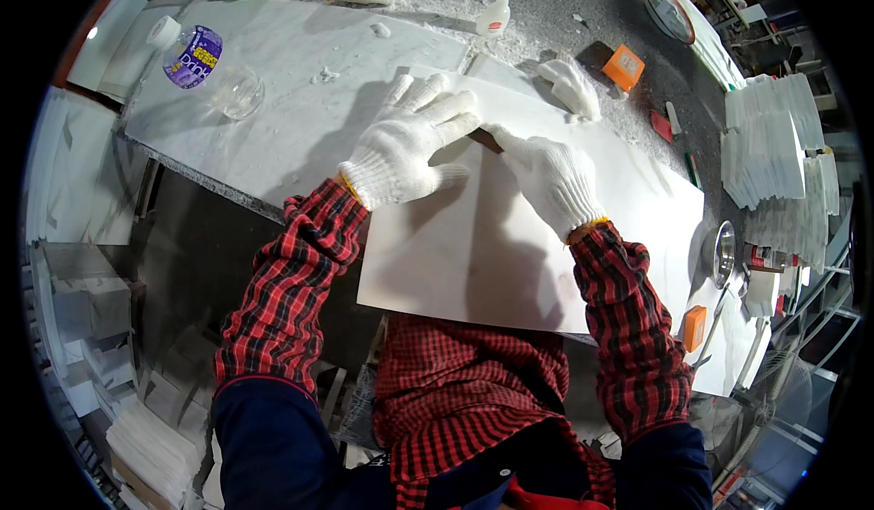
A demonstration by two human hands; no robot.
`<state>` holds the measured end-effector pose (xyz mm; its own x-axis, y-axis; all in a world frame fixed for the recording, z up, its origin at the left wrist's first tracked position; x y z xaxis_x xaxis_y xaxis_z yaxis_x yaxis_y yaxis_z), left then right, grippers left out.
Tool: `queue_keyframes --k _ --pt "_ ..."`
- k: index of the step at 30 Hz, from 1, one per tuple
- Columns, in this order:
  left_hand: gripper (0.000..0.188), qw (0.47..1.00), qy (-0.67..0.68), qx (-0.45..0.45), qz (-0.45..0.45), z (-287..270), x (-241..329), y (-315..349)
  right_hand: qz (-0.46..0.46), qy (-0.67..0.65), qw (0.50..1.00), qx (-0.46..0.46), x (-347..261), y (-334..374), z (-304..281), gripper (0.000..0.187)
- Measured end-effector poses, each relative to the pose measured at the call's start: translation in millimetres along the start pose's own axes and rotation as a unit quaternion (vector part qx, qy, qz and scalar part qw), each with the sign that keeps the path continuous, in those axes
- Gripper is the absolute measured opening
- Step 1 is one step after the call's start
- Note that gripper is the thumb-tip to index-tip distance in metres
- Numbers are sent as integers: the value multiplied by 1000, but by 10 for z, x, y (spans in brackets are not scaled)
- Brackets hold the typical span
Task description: The person uses a metal scraper to remove residue from the surface of a large white rectangular board. They repeatedly scrape the board, occasionally applying liquid from a bottle and wiping the surface with a cloth. The person works methodically across the board's surface, handling the board and tools with gloved hands.
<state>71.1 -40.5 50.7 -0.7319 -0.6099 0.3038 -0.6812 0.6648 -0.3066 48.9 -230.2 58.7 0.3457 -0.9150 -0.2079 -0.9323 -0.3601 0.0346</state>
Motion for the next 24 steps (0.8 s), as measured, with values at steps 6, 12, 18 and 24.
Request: queue_keyframes --k 6,12,18,24 --pt "57 1000 -18 2 8 64 -29 31 41 17 998 -33 -59 75 123 33" --pt "54 1000 -7 11 18 139 -87 61 63 25 998 -8 -127 178 176 38" --pt "50 1000 7 7 25 87 -56 47 85 37 996 -14 -211 218 193 40" --pt "42 998 36 37 37 124 -79 62 101 28 994 -15 -268 261 176 40"
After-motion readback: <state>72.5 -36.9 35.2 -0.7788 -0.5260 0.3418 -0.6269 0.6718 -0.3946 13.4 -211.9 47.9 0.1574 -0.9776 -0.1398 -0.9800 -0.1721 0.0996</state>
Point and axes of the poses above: each hand's wrist, its own y-axis away from the middle knuckle, its own z-axis out of the palm, x = y × z, the point moved 5 cm from there along -y, towards the middle knuckle, and after that the axes turned 1 degree about -y, right-handed, at the moved point
